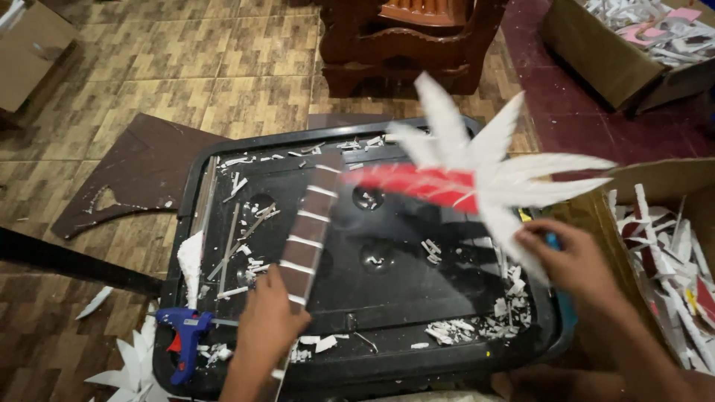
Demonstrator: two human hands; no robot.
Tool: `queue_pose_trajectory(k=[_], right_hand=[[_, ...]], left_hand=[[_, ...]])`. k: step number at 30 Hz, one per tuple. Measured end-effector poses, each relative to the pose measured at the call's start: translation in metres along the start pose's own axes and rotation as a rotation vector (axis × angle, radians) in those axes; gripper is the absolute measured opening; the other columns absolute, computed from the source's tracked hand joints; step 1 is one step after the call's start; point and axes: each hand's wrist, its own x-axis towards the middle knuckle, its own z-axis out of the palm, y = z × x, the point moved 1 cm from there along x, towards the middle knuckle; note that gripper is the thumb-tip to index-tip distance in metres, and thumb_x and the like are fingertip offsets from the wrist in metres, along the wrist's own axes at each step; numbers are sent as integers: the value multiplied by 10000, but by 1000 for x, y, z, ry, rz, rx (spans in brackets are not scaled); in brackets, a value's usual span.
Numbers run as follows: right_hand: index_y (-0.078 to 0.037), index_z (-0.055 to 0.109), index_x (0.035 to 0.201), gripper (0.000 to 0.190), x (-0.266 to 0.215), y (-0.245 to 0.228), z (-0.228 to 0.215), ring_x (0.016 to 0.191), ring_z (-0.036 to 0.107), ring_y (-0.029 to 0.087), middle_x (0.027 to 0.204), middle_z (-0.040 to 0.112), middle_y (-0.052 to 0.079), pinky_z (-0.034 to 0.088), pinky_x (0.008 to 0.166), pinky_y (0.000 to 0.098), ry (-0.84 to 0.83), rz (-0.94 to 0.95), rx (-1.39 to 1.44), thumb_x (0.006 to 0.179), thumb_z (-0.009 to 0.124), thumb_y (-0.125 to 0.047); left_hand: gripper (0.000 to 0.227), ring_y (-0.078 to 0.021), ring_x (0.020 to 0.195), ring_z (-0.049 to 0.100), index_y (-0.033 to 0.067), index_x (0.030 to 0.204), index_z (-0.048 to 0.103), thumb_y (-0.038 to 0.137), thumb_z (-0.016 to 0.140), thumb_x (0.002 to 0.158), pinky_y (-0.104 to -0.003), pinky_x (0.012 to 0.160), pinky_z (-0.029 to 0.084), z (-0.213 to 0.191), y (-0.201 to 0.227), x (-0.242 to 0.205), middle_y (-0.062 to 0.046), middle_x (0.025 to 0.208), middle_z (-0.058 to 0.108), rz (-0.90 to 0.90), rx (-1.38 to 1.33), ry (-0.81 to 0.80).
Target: Assembling a decorative foam palm tree by gluing foam leaves to a trunk and trimming edges with a utility knife.
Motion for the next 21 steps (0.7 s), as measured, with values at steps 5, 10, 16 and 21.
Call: queue_pose_trajectory(k=[5,10,16,21], right_hand=[[-19,704,1199,239,6,8,-15,524,391,114,709,546,71,294,417,270,89,-162,154,998,675,-146],[-33,704,1177,230,10,23,-10,530,394,108,701,532,53,284,412,262,48,-147,188,988,679,-162],[-11,712,1189,228,1,18,-2,636,484,123,815,622,85,374,531,265,27,-132,287,995,677,-125],[-12,702,1184,242,-2,14,4,579,459,103,770,594,63,354,469,248,16,-176,273,986,676,-149]], left_hand=[[854,-379,950,695,164,1423,399,101,765,653,-499,831,580,0,13,-44,-112,1190,546,205,-123,26],[864,-350,1107,699,145,1444,386,105,765,669,-462,894,555,-8,27,-65,-103,1324,630,390,-334,-109],[895,-300,1181,691,169,1454,375,129,798,667,-448,941,561,4,24,-64,-89,1329,641,335,-336,-184],[882,-314,1177,691,148,1450,370,126,794,677,-450,932,560,10,21,-62,-99,1341,628,386,-324,-184]])
